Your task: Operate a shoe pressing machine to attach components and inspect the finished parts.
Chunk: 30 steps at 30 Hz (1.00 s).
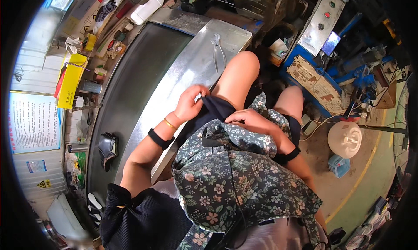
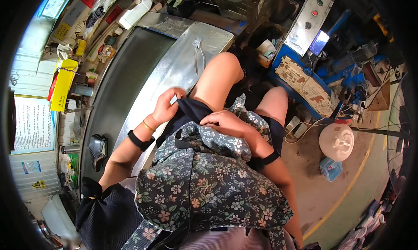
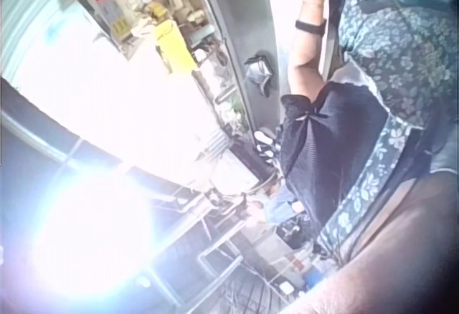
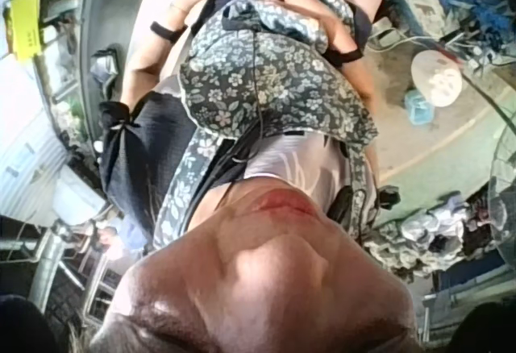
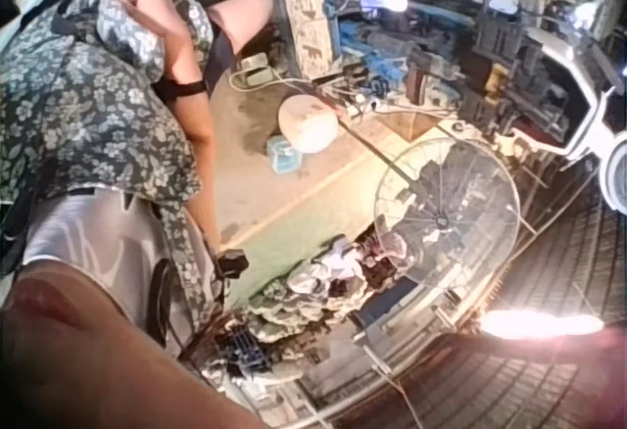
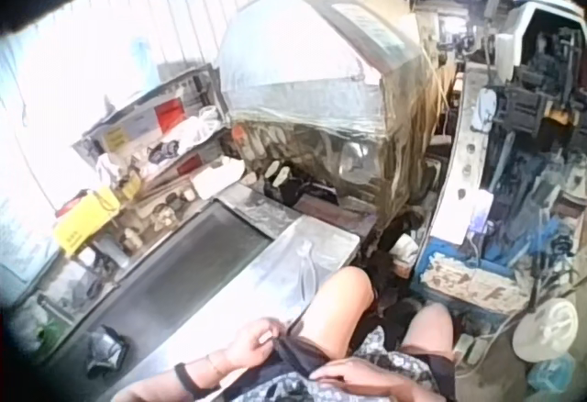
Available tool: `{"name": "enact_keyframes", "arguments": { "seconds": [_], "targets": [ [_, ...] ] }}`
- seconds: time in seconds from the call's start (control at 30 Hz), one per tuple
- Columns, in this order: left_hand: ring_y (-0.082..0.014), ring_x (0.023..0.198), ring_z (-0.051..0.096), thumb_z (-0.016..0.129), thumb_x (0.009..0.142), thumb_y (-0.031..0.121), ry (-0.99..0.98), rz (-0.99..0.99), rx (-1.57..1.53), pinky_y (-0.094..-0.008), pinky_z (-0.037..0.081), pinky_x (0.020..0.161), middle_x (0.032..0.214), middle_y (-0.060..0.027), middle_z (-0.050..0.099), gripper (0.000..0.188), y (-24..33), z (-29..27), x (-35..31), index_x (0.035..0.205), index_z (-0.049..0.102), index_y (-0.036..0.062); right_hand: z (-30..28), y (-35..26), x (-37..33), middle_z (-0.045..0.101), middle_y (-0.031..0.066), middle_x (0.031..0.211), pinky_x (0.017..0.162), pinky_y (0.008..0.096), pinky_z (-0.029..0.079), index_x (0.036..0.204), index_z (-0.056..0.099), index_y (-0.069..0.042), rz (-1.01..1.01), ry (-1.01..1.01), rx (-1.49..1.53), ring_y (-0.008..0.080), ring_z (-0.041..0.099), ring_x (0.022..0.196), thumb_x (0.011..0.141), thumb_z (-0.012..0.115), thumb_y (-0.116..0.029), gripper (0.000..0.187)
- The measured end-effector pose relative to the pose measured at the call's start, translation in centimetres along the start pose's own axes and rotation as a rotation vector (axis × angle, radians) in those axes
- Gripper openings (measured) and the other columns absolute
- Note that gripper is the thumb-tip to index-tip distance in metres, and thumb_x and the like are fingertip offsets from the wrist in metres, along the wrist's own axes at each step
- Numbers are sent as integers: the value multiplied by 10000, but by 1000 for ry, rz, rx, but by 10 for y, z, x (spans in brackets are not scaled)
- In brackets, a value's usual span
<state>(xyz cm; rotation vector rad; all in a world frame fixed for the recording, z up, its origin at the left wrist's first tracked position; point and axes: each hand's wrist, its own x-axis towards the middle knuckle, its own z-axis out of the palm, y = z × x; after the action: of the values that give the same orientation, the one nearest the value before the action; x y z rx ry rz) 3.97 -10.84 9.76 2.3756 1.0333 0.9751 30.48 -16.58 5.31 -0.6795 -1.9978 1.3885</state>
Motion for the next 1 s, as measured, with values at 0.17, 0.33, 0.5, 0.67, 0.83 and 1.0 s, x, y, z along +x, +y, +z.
{"name": "enact_keyframes", "arguments": {
  "seconds": [0.17, 0.33, 0.5, 0.67, 0.83, 1.0],
  "targets": [
    [-277, 658, 567, 691, 799, 104, -712, -414, -146, -357, 429, 616, 700, -130, 577, 149, 20, -45, -32, 766, 558, 45, 7, -1, 4, 674, 128, 794, 713, 305, 503, 1000, 645, 32, 390, 272, 139, 196, 643, 735, 980, 537, -195, 252],
    [-203, 587, 458, 698, 879, 190, -715, -236, -385, -351, 357, 581, 582, -85, 471, 336, 23, -46, -43, 644, 530, 19, 13, 1, 13, 675, 161, 835, 709, 397, 513, 950, 658, 3, 129, 298, -135, 326, 657, 756, 919, 601, -201, 214],
    [-111, 637, 488, 647, 928, 165, -524, -809, -135, -304, 416, 607, 601, -25, 513, 189, 23, -28, -47, 800, 658, 26, 18, -6, 23, 676, 160, 810, 704, 411, 515, 893, 689, -31, 224, 195, -262, 348, 659, 769, 870, 645, -246, 220],
    [-120, 719, 556, 693, 810, 39, -600, -613, -103, -282, 475, 680, 787, -17, 618, 276, 6, -24, -38, 1079, 658, 90, 26, -13, 36, 689, 137, 778, 672, 378, 514, 846, 706, -41, 250, 108, -288, 301, 676, 734, 837, 694, -285, 244],
    [-175, 851, 618, 735, 754, 50, -585, -431, -29, -298, 503, 792, 904, -28, 644, 212, -5, -23, -34, 956, 689, 94, 40, -15, 47, 685, 142, 764, 681, 416, 516, 783, 696, -41, 318, 192, -324, 320, 669, 734, 781, 730, -309, 271],
    [-201, 877, 624, 723, 764, 33, -585, -585, -224, -307, 505, 784, 916, -57, 646, 143, -8, -21, -34, 888, 683, 90, 46, -16, 46, 655, 151, 738, 665, 444, 506, 779, 641, -26, 274, 190, -527, 338, 658, 736, 804, 707, -264, 248]
  ]
}}
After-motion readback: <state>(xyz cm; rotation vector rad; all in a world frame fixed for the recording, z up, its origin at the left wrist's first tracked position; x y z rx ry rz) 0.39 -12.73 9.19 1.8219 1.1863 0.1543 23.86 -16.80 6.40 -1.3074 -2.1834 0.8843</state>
